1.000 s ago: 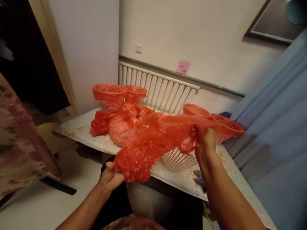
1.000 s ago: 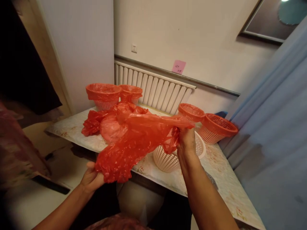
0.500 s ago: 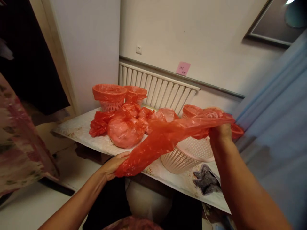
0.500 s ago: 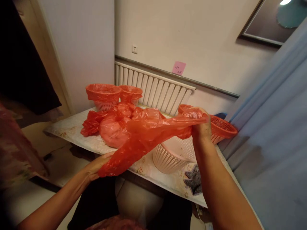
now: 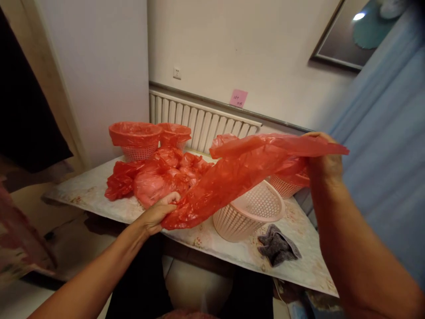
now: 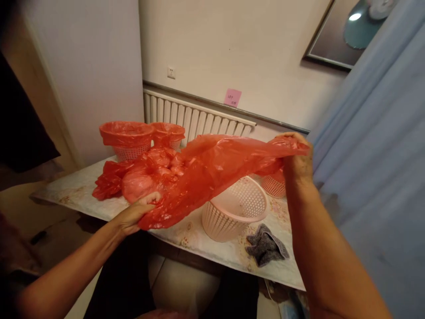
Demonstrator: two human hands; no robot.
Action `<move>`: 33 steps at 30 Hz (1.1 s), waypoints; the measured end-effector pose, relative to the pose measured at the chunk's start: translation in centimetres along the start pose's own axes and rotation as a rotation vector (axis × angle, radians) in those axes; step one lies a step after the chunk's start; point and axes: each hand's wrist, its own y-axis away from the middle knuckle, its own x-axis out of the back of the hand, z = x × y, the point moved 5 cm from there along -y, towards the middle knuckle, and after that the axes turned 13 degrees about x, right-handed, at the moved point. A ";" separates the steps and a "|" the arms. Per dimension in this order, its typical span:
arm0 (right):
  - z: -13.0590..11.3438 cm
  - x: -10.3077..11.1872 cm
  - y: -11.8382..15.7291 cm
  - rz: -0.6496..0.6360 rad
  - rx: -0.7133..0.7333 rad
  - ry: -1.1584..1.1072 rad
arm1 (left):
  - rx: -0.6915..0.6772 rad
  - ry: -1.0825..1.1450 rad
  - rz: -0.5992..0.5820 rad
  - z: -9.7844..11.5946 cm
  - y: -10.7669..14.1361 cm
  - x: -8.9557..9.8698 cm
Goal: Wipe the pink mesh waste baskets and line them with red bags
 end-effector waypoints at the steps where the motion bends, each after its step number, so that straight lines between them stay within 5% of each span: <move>1: -0.2 0.8 -0.6 -0.049 0.054 0.038 | -0.007 -0.021 0.011 0.6 -0.5 -0.2; 4: -0.6 4.1 -2.3 -0.114 0.216 0.239 | -0.009 -0.069 0.023 2.6 -2.0 -0.9; 11: 1.7 15.1 -4.6 0.227 0.081 0.684 | -0.130 -0.385 0.117 7.9 -6.8 -4.7; 18: 4.6 22.1 -3.0 0.456 -0.060 0.263 | -0.261 -0.748 0.236 9.8 -14.3 -10.3; 24: 7.3 21.5 -1.2 0.400 -0.152 -0.027 | -0.217 -1.031 0.257 7.9 -19.3 -13.5; 29: 11.0 17.5 3.1 0.156 -0.394 -0.012 | -0.061 -1.095 0.149 5.3 -21.5 -16.0; 33: 12.6 15.2 6.7 -0.058 -0.442 0.008 | 0.047 -0.995 0.059 4.9 -21.9 -17.6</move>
